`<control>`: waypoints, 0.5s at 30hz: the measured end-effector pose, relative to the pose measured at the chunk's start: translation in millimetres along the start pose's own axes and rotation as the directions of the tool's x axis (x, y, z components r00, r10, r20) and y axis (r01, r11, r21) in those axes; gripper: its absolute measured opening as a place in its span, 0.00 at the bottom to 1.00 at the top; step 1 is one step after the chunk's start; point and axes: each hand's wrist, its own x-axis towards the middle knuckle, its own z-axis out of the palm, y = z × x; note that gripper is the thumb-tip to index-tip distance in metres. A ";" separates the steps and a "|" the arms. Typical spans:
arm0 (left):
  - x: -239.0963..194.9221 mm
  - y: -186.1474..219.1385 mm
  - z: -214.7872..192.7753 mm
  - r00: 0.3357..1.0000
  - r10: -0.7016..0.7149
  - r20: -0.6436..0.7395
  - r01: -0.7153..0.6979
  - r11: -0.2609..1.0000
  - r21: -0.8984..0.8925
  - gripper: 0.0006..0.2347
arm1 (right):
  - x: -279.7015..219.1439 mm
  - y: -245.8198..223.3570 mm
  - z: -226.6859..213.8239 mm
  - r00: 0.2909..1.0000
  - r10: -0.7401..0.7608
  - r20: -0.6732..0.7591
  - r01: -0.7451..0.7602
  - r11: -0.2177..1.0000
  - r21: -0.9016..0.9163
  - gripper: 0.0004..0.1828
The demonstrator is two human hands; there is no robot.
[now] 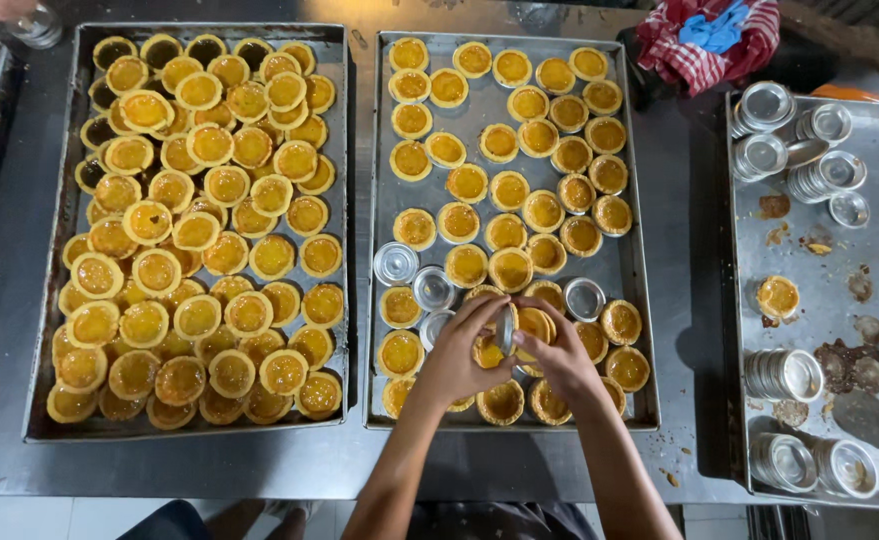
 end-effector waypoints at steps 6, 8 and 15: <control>0.5 2.5 -6.4 0.999 0.014 0.037 -0.013 0.999 -0.033 0.33 | -1.9 2.1 2.4 0.994 -0.096 0.045 0.096 0.995 0.016 0.37; 2.2 10.1 -10.1 1.000 0.014 0.023 -0.014 1.000 -0.015 0.31 | 2.2 4.9 2.4 0.987 -0.143 0.070 0.141 0.989 0.031 0.41; 8.0 -6.7 -8.5 0.999 0.028 -0.037 -0.028 0.999 -0.023 0.32 | 14.2 3.7 -1.2 0.977 -0.193 0.093 0.191 0.981 0.030 0.40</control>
